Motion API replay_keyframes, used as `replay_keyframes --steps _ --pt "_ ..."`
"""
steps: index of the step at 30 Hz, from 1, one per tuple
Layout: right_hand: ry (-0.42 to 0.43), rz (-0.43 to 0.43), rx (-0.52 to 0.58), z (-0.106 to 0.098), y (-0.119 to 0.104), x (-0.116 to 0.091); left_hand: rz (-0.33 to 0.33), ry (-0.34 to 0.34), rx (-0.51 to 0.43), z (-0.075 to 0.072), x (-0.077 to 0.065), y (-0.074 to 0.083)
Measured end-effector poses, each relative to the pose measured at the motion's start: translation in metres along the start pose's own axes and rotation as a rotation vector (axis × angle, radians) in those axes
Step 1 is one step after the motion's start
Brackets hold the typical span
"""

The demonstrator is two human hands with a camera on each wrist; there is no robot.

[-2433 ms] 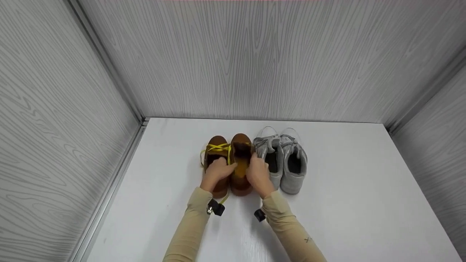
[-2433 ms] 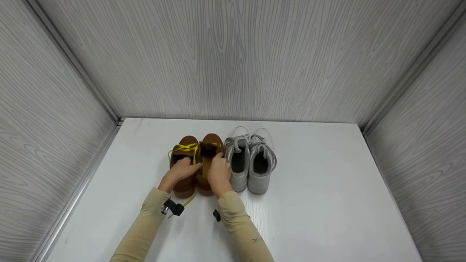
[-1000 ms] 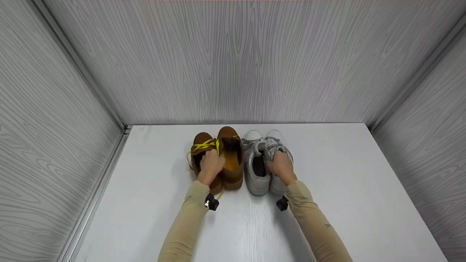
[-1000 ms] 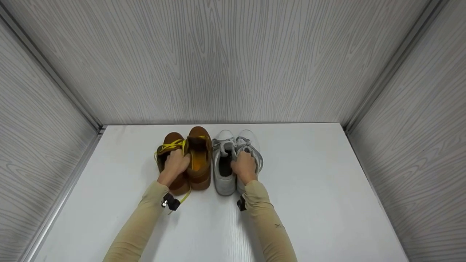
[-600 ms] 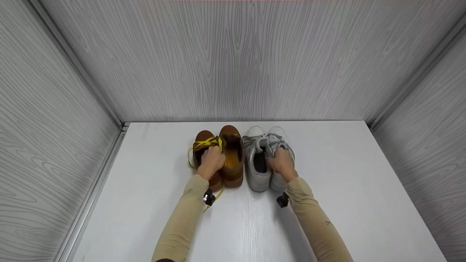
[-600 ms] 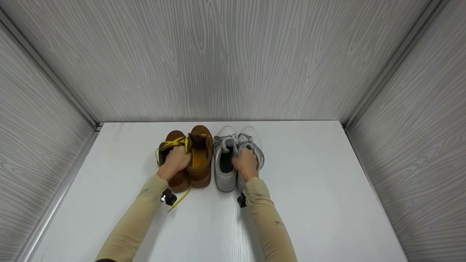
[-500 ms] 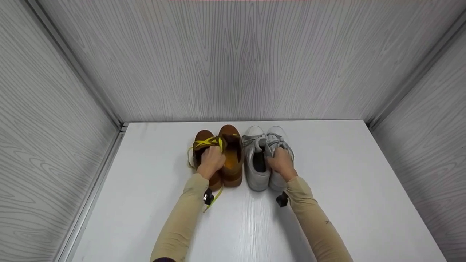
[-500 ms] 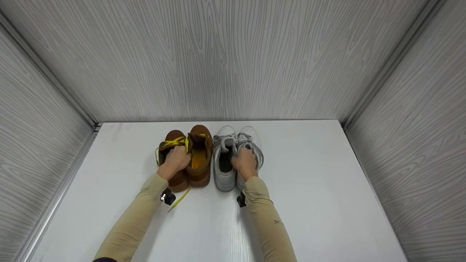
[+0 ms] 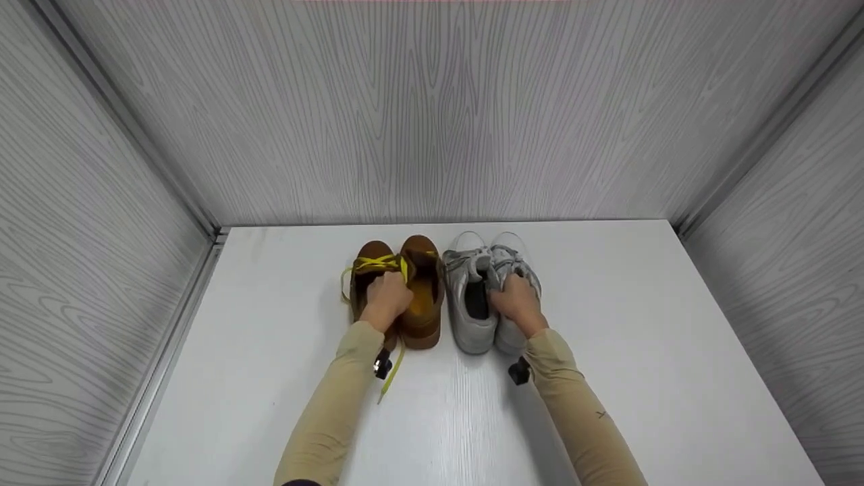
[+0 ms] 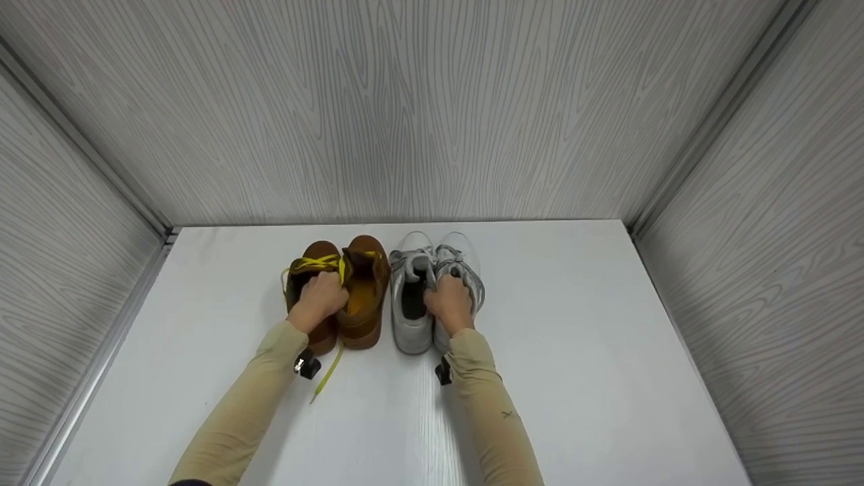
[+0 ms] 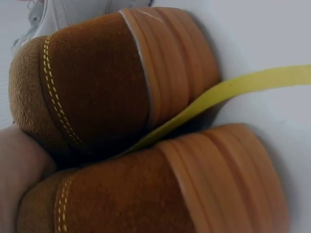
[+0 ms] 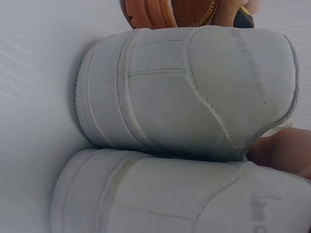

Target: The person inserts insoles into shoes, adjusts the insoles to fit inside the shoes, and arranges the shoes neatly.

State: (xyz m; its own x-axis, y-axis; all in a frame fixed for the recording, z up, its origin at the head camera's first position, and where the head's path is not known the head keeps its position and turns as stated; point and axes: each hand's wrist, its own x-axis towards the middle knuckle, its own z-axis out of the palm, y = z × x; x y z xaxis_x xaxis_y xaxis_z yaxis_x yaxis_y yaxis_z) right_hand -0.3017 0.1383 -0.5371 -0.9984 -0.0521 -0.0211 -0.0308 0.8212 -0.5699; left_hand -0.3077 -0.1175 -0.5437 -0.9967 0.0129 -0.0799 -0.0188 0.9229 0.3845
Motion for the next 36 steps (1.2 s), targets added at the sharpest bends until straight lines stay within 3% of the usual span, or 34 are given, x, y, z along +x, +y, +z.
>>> replay_keyframes --steps 6,11,17,26,36 --pt "0.001 -0.038 -0.038 -0.003 -0.001 -0.005 0.047 0.009 0.006 0.002 -0.003 0.003" --pt "-0.035 -0.035 -0.109 -0.003 -0.001 -0.008 0.094 -0.023 0.036 0.001 -0.010 0.004" --pt "-0.063 -0.065 -0.168 -0.007 -0.005 -0.011 0.047 -0.085 0.024 0.000 -0.009 0.007" --pt "-0.042 -0.104 -0.158 -0.016 -0.004 -0.010 0.002 -0.076 -0.007 -0.003 -0.006 0.015" --pt "-0.029 -0.092 -0.150 -0.020 -0.011 -0.009 -0.016 -0.060 -0.020 -0.009 -0.005 0.018"
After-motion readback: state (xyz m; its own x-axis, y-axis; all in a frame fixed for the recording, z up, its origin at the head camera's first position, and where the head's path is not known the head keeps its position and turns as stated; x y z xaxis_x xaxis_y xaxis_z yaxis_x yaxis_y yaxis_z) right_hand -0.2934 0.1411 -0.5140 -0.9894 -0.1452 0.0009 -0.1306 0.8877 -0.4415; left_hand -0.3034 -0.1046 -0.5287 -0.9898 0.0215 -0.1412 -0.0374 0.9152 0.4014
